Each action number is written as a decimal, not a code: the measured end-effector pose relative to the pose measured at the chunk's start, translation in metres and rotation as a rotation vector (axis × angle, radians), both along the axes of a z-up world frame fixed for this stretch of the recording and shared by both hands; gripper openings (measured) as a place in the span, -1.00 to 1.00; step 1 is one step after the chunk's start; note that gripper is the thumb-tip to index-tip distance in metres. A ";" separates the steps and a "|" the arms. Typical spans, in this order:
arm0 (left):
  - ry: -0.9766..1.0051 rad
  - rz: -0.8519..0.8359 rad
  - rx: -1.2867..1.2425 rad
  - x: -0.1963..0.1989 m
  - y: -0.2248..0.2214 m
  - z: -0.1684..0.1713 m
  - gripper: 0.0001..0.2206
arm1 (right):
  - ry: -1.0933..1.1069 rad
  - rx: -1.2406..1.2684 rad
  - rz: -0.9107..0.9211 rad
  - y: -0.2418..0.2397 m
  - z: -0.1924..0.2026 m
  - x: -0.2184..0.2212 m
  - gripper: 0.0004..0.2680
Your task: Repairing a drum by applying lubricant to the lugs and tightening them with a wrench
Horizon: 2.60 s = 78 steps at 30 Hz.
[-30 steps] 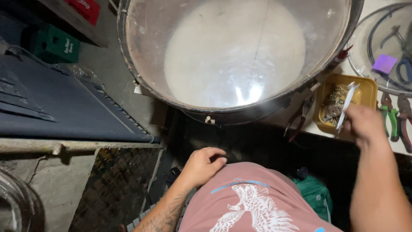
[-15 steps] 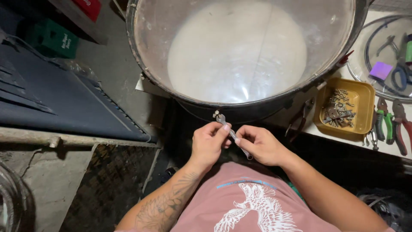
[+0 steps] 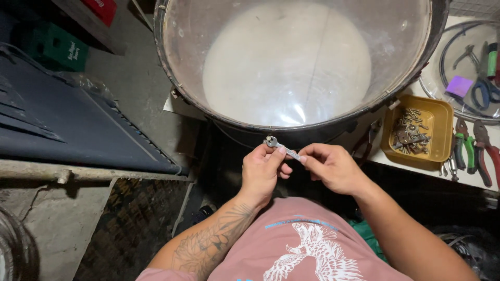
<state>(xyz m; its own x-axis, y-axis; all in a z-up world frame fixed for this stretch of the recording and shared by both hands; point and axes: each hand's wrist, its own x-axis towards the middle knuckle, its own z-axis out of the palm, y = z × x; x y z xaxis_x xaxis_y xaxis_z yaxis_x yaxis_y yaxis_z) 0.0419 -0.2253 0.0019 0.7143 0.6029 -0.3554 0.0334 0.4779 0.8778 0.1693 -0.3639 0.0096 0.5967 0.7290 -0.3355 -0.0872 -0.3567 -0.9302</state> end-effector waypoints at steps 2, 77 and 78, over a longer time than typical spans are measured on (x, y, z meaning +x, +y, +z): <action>-0.006 0.001 -0.011 0.001 0.000 0.008 -0.81 | 0.005 -0.011 -0.018 -0.002 0.005 0.004 -0.87; 0.002 0.047 -0.328 0.023 -0.022 0.026 -0.74 | -0.306 -0.094 0.034 0.005 0.069 0.027 -0.88; -0.005 0.043 -0.348 0.023 -0.022 0.028 -0.75 | -0.320 -0.123 0.048 0.007 0.072 0.028 -0.88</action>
